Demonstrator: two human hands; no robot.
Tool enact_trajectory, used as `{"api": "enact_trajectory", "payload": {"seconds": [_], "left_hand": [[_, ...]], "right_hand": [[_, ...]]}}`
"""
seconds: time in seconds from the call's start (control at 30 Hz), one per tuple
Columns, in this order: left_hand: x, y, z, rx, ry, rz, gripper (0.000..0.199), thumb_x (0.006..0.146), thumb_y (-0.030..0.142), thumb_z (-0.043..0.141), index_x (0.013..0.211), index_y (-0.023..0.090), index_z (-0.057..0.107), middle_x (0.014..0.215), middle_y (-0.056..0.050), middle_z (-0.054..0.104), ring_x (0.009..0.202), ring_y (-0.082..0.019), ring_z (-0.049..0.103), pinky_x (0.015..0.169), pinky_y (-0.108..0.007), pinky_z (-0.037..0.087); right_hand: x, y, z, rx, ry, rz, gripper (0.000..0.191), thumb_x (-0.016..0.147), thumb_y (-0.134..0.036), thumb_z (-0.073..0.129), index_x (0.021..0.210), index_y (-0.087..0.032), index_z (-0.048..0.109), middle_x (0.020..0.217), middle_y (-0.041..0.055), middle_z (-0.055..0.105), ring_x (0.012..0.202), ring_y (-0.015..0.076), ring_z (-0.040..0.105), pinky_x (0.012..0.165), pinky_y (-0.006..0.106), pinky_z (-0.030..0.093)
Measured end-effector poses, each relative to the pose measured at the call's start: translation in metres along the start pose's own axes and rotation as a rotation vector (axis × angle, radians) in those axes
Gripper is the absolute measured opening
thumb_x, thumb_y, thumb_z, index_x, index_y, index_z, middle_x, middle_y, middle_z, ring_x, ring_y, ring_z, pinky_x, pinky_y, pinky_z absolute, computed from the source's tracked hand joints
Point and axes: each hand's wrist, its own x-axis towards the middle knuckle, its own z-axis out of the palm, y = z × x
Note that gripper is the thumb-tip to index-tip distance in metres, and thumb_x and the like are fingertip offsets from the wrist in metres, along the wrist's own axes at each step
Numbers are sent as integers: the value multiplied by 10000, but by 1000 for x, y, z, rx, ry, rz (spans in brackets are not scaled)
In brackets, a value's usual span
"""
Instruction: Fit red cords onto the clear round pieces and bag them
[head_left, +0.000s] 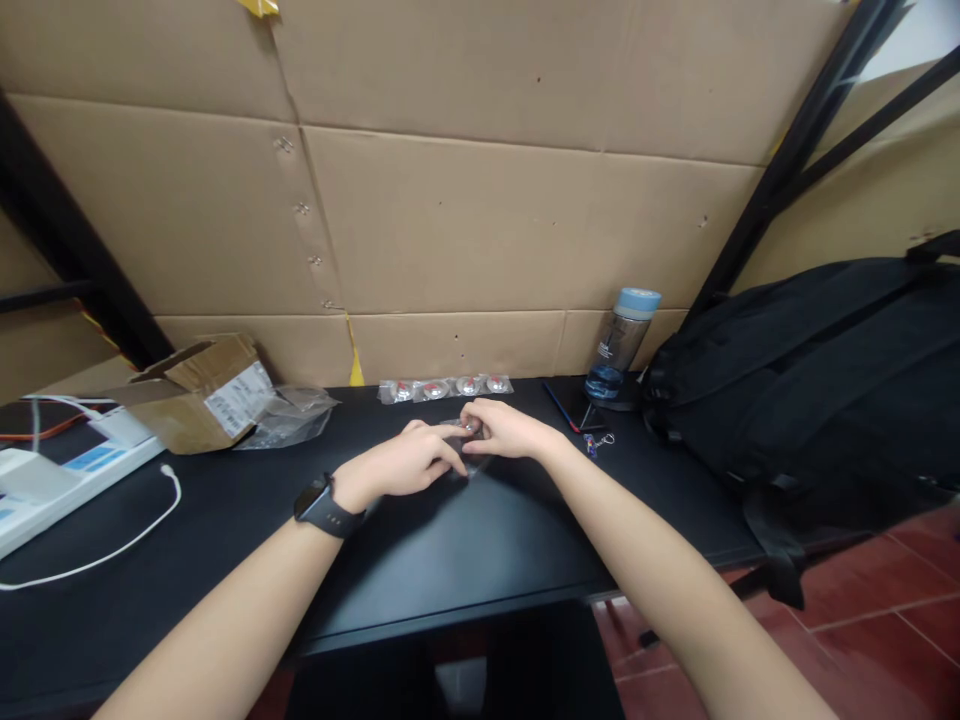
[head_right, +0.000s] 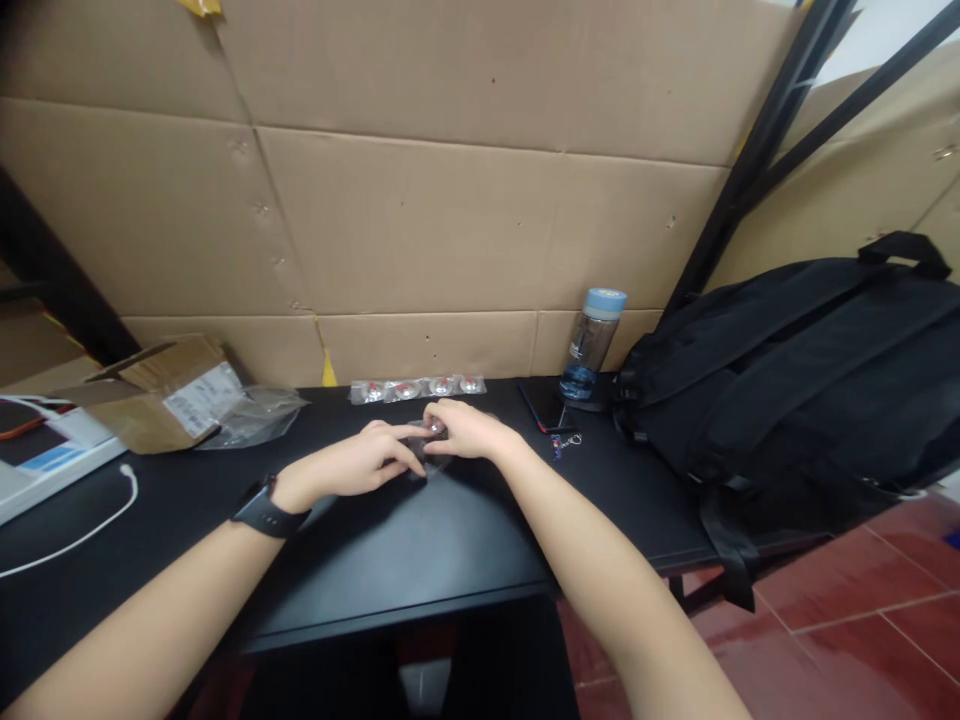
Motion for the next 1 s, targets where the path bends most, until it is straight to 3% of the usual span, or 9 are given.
{"api": "enact_trajectory", "payload": {"seconds": [0.1,0.23,0.3,0.4,0.47,0.6,0.73,0.87,1.0], "left_hand": [[2,-3,-3,19,140,-65,395,835,85,512,1120,296,687,1300,-24,662,1182,-230,610,1049,-382,394],[6,-10,7,127,275,-202,401,813,181,662,1197,272,592,1192,-47,676,1131,-263,602,1000,-403,374],[8,-13,14,156,269,-221,318,823,269,715,1129,269,625,1152,-46,687,1112,-272,598,993,-412,351],[12,-16,18,137,248,-240,104,895,333,652,959,260,690,1029,-33,716,1052,-251,606,977,-406,329],[13,-16,16,107,242,-282,149,923,346,603,888,256,716,964,-29,731,1016,-240,615,969,-400,325],[13,-17,7,-10,256,-443,194,906,370,578,885,254,732,988,-20,749,962,-227,644,927,-377,367],[17,-20,7,-113,265,-591,230,889,408,561,865,263,738,1097,-11,733,1040,-251,632,917,-388,397],[20,-20,15,-151,239,-628,325,923,381,476,773,263,738,1098,-9,730,1111,-274,590,942,-418,395],[21,-15,28,35,279,-646,330,925,377,491,746,228,724,1131,-60,709,1130,-316,526,932,-470,380]], "right_hand": [[-5,13,-15,107,45,-73,93,910,-210,595,1001,-192,591,872,2,607,761,136,561,707,232,415],[-6,24,-18,32,62,-31,288,720,-50,690,971,-177,630,911,2,601,756,130,530,688,228,393],[-4,26,-13,37,17,-28,326,663,-79,777,949,-172,650,895,-4,598,744,127,526,672,224,392],[-2,26,-7,74,-5,-66,149,744,-157,780,859,-167,685,844,-2,601,739,126,541,688,228,405],[-2,26,-8,123,-8,-83,45,808,-192,742,817,-165,708,833,11,617,742,129,559,703,233,418],[-2,31,-13,238,-14,-8,98,843,-248,701,830,-153,720,783,13,642,701,136,558,667,239,415],[3,31,-10,239,11,95,146,875,-238,617,805,-142,702,777,21,653,731,151,564,695,253,422],[7,23,2,76,4,150,202,870,-173,555,733,-140,701,861,80,686,876,204,600,831,295,445],[4,11,11,-213,33,292,208,875,-258,588,742,-148,703,1006,165,661,1040,316,563,874,388,441]]}}
